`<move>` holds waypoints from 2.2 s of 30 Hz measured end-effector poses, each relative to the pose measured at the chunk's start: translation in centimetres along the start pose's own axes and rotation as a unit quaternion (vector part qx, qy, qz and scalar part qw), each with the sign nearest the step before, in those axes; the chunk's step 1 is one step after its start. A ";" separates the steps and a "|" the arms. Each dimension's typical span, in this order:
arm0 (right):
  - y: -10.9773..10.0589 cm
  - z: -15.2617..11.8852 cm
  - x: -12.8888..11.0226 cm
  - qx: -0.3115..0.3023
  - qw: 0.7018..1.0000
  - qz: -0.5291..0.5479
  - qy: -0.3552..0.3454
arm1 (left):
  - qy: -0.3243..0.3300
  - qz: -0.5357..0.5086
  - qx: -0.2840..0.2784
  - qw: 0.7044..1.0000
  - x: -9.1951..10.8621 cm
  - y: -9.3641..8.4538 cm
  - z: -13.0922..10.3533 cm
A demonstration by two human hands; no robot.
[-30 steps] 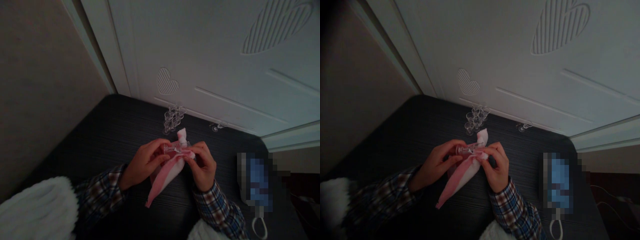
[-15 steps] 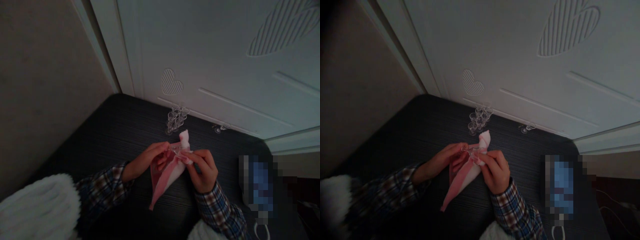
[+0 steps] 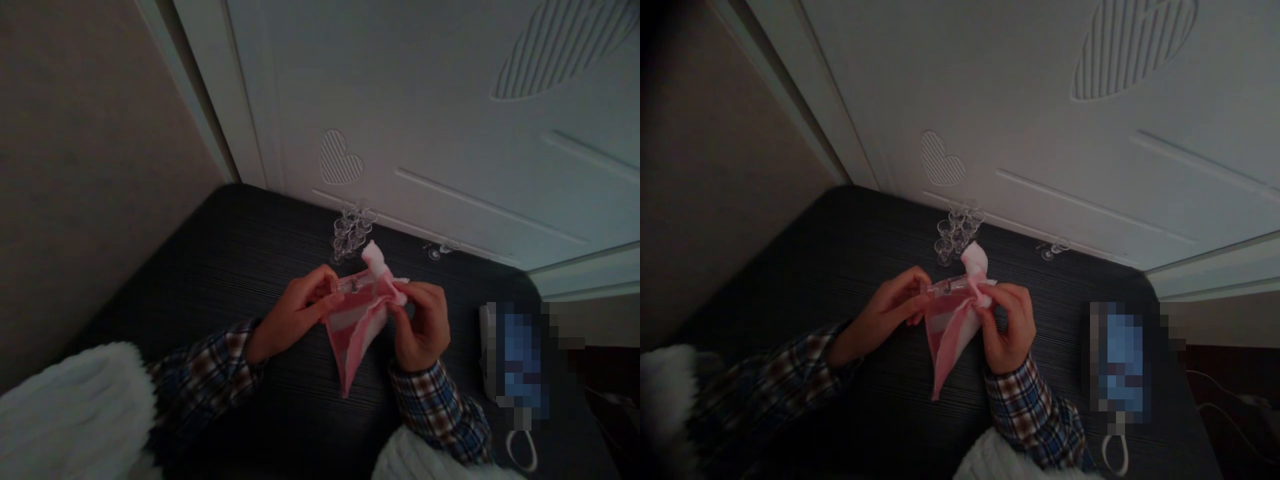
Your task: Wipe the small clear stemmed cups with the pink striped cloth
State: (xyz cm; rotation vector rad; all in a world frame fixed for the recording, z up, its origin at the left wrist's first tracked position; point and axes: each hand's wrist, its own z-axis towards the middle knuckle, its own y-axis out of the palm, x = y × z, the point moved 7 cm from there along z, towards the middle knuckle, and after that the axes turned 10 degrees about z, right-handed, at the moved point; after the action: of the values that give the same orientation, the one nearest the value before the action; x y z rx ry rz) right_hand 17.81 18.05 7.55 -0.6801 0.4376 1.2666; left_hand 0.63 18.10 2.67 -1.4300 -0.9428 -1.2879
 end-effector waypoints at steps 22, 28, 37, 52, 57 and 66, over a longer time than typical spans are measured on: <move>3.6 -0.9 0.6 -0.205 0.963 0.122 0.123 | 0.213 0.274 -0.017 0.938 2.0 1.4 -1.7; 3.6 -1.2 1.2 -0.208 0.957 0.094 0.177 | 0.214 0.291 -0.011 0.933 1.9 1.8 -1.8; 3.2 -0.7 0.2 -0.205 0.973 0.030 0.103 | 0.145 0.240 -0.058 0.958 1.6 2.2 -1.6; 2.5 -0.5 -1.9 -0.168 0.980 -0.063 -0.084 | -0.078 -0.263 -0.220 0.936 -1.2 5.3 -2.1; 2.2 -0.5 -1.5 -0.155 0.985 -0.049 -0.064 | -0.066 -0.216 -0.171 0.959 -1.1 4.5 -1.4; 1.5 -0.4 -0.8 -0.126 0.991 -0.048 -0.023 | -0.060 -0.172 -0.111 0.977 -0.8 3.4 -0.8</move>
State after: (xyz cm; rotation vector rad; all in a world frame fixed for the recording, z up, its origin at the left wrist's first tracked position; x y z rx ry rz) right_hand 16.14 17.40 7.44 -0.8729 0.2038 1.2547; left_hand 3.58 16.51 1.39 -1.5764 -1.1977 -1.6157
